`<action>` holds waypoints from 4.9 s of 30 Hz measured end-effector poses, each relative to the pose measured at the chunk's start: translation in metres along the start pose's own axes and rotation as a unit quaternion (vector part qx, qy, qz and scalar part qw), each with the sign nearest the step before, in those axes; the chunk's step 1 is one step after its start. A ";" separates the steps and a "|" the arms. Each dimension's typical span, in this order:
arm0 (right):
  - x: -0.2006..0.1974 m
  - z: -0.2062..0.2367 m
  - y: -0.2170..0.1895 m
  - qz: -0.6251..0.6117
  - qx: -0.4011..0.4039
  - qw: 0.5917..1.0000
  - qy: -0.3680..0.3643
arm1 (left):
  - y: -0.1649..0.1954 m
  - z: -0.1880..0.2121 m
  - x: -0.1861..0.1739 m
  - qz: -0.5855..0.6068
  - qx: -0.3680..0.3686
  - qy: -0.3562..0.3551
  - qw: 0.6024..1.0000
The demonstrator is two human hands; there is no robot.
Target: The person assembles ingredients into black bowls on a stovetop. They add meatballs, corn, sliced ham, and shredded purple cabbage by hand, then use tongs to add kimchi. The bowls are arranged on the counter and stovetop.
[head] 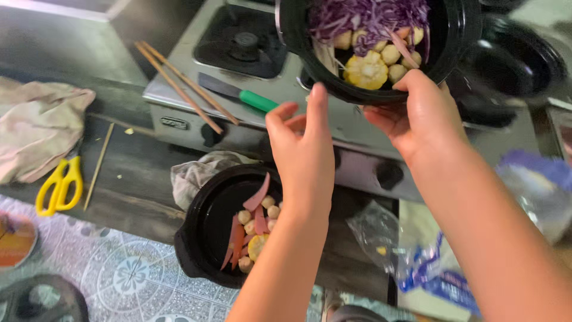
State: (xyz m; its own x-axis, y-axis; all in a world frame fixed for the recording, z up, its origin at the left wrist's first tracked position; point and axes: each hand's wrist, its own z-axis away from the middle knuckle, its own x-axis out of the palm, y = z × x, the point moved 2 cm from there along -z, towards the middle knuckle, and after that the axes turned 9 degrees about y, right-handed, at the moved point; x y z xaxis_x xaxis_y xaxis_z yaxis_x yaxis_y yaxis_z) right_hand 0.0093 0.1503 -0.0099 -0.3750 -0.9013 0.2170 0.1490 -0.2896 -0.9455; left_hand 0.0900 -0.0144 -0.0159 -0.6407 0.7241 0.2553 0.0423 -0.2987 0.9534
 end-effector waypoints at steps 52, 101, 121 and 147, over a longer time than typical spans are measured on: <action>-0.732 -0.177 -0.168 0.021 0.061 0.975 0.214 | -0.233 0.388 0.562 -0.162 0.008 -0.241 0.957; -0.268 0.204 0.049 0.022 0.037 0.961 -0.274 | -0.088 0.379 -0.007 -0.092 0.061 0.183 0.977; 0.016 0.111 0.261 0.116 0.294 0.928 -0.198 | -0.122 0.120 -0.189 -0.025 -0.091 0.230 0.969; -0.383 0.412 0.049 0.022 0.013 0.933 0.359 | -0.077 0.426 -0.087 -0.102 -0.352 -0.188 0.911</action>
State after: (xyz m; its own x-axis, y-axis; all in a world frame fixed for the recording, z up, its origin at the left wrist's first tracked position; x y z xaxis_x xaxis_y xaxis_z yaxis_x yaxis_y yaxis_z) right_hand 0.5372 0.3483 -0.0395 -0.8826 -0.4675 -0.0489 0.1972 -0.2739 -0.9413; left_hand 0.4690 0.2105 -0.0433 -0.2661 0.9313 0.2485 -0.6354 -0.3634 0.6813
